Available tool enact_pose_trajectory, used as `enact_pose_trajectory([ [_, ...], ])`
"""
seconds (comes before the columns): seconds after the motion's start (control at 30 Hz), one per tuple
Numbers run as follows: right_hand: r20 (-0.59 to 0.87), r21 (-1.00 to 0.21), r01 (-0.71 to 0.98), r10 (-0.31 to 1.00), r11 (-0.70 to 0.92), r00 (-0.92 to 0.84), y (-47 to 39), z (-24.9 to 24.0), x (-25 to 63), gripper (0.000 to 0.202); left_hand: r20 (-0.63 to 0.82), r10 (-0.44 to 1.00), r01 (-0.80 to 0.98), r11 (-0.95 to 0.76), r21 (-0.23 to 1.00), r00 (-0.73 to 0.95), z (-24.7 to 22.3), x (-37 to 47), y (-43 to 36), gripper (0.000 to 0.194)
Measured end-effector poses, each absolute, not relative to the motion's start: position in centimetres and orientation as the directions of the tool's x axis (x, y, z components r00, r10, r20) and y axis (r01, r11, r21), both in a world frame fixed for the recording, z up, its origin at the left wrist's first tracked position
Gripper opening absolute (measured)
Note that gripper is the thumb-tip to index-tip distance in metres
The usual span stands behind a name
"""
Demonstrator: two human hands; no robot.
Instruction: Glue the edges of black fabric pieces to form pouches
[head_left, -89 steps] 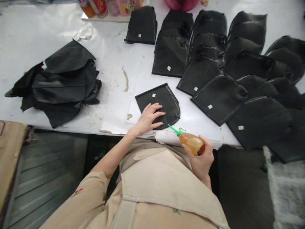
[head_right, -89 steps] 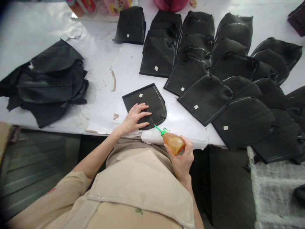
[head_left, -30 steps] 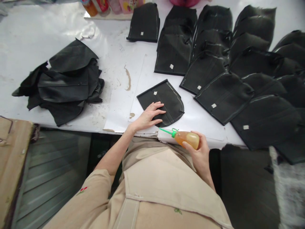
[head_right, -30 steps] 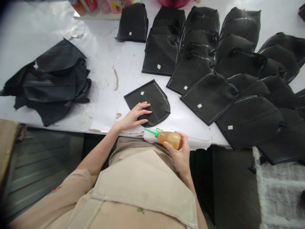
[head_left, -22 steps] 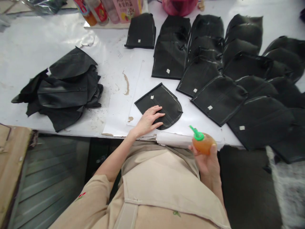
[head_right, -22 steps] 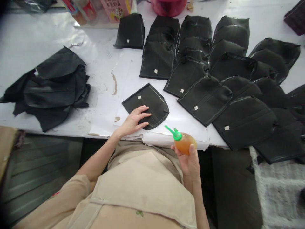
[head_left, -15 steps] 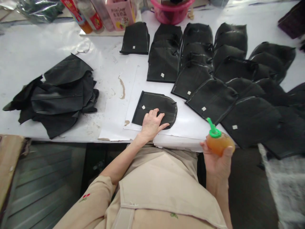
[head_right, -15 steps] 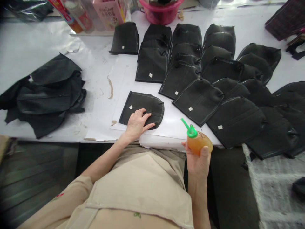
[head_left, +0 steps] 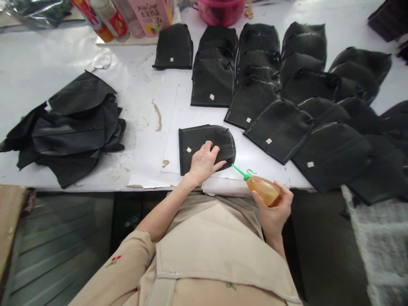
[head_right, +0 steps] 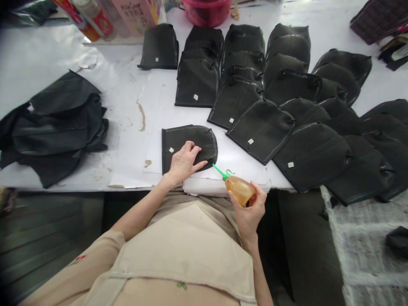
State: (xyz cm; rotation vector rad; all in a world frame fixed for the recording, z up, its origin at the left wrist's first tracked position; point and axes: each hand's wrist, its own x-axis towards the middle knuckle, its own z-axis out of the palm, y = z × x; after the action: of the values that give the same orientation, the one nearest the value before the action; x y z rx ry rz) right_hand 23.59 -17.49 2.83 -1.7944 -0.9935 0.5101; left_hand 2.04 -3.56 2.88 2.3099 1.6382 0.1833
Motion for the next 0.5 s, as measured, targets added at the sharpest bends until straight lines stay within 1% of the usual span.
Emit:
enact_pose_trajectory([
  [0.23,0.149,-0.815,0.549,0.850,-0.183,0.505,-17.5,1.6,23.6,0.073,-0.071,0.935,0.907,-0.314,0.282,0.346,2.8,2.0,-3.6,0.040],
  [0.37,0.252,-0.746,0.654,0.855,-0.127,0.453,-17.5,1.2,23.6,0.072,-0.077,0.935,0.908,-0.313,0.279,0.346,2.8,2.0,-3.6,0.041],
  [0.5,0.385,-0.616,0.786,0.850,-0.052,0.358,-17.5,1.5,23.6,0.070,-0.105,0.940,0.920,-0.288,0.267,0.325,3.1,2.3,-3.7,0.040],
])
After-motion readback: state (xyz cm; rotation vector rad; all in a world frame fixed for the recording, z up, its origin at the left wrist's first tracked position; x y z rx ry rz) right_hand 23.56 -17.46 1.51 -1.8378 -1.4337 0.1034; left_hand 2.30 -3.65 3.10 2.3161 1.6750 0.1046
